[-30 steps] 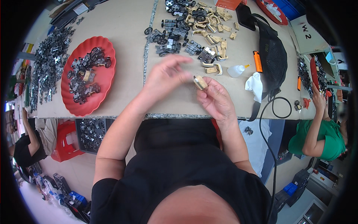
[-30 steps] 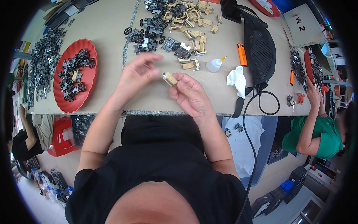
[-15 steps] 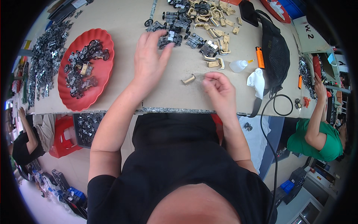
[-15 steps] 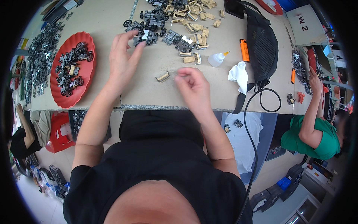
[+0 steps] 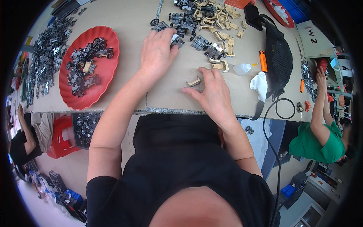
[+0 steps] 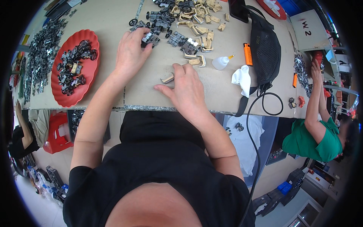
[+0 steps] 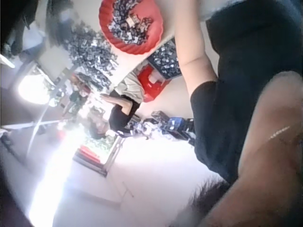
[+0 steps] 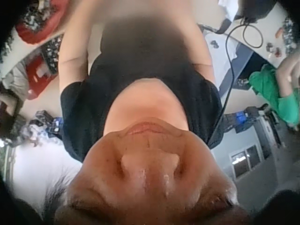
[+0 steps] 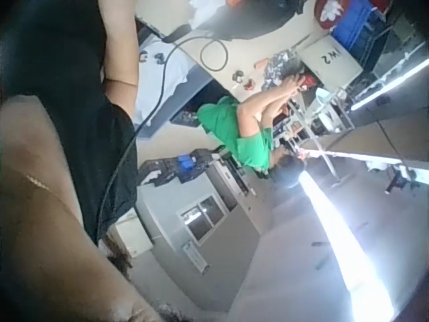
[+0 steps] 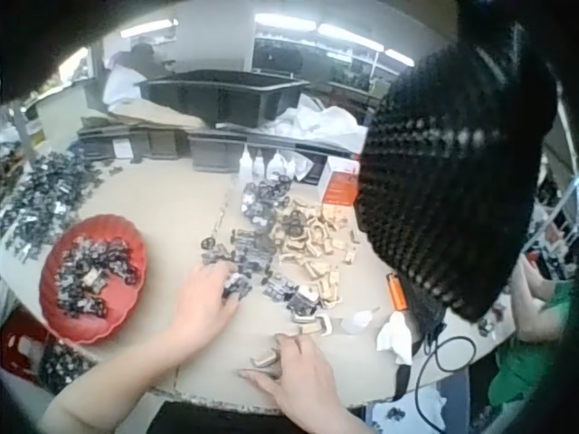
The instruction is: Assembling small plastic components by applying glue and joining parts together at a workbench.
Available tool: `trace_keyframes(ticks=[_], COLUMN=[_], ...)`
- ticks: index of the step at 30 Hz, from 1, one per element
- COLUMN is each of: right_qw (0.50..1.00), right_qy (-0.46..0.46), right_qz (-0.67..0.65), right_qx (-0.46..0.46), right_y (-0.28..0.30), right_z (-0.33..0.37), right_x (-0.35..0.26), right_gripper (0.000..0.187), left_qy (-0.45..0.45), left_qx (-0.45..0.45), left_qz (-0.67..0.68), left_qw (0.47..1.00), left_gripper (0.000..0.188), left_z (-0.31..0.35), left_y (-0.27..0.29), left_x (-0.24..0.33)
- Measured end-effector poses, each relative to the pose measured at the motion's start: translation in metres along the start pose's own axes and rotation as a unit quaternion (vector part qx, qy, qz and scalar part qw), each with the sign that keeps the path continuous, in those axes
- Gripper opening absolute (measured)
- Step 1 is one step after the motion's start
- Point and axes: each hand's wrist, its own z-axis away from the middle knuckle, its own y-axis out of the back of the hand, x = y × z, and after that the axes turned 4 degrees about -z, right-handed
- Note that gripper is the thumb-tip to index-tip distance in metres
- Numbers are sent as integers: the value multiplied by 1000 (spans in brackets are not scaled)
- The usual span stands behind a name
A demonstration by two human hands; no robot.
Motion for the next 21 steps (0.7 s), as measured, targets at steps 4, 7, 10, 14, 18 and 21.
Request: trace_keyframes(ticks=[4,7,10,14,18,21], right_qw=[998,997,998,982,929,826], right_qy=[37,48,46,18,-9,-88], right_qz=[55,54,-2,-177,-359,-550], right_qx=[-18,-41,-44,-68,-92,-88], right_y=[-2,-3,1,13,10,7], right_z=[-8,-14,-15,-16,-15,-9], right_x=[-8,-7,1,9,23,23], right_gripper=[47,37,34,41,42,39], left_qy=[-2,-3,95,17,-125,-84], left_qx=[-16,-38,-129,-253,-228,-157], left_qz=[50,104,231,282,237,263], left_qw=[999,994,960,925,936,948], left_gripper=[33,35,33,29,25,28], left_z=[4,7,7,12,23,32], left_y=[9,15,31,48,44,48], left_x=[-6,-14,-11,-26,-37,-24])
